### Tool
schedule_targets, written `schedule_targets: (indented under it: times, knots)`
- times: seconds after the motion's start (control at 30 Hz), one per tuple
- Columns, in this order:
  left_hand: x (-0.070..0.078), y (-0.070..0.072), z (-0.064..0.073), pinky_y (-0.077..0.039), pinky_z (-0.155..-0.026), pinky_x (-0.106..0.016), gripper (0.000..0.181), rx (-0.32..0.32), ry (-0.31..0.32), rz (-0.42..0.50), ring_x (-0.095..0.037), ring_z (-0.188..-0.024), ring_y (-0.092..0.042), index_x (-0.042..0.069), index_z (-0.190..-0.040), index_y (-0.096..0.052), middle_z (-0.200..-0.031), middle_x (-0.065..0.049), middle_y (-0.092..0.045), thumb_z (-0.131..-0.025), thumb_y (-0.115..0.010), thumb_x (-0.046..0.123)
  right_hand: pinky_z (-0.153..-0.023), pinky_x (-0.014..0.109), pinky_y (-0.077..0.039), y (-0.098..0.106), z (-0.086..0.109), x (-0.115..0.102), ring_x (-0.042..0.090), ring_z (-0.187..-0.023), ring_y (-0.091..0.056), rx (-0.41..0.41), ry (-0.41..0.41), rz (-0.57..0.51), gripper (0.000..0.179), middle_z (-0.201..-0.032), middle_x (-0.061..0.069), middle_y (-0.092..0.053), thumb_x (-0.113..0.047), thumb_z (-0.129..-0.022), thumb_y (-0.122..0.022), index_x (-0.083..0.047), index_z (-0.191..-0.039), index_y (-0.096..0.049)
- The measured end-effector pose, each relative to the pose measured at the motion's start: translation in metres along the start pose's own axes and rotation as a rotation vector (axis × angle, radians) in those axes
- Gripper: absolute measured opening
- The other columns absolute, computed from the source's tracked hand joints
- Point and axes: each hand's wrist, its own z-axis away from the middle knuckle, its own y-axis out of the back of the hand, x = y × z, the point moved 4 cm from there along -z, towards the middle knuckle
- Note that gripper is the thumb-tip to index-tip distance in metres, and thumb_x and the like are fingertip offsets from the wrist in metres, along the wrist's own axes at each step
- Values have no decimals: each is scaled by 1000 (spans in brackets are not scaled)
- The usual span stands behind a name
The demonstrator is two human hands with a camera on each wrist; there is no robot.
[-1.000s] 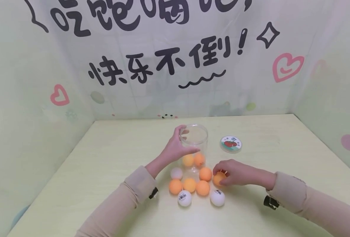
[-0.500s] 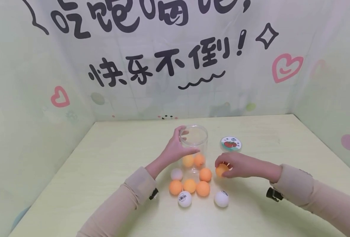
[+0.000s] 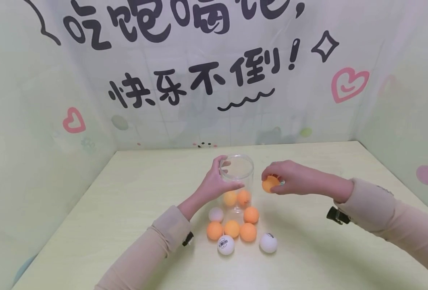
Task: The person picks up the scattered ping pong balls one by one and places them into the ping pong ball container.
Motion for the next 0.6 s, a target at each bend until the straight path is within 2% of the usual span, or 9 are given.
schedule_targets:
  times: [0.17,0.3,0.6]
  knots:
    - [0,0,0,-40,-95,-45,91,-3,-4,-4,-34,-122,-42,12,-138,-23,-137,-11,-42,-68,-80,27,-65,26,-49,18,-8,-9,12,-73,-51,26,21,43,19,-89,0,-59,-5,-78,-67,-7,-97,-62]
    - [1,0,1,-41,-94,-44,91,-5,-6,-2,-33,-121,-43,12,-138,-23,-137,-11,-42,-69,-80,27,-71,30,-51,28,-16,-15,15,-78,-53,47,33,60,20,-90,2,-60,-5,-79,-66,-6,-98,-63]
    - [3,1,2,-43,-91,-42,90,-17,-4,11,-29,-119,-45,13,-138,-22,-137,-10,-41,-70,-79,27,-74,30,-52,39,-40,-24,18,-82,-54,102,81,66,21,-94,4,-61,-6,-80,-64,-4,-101,-62]
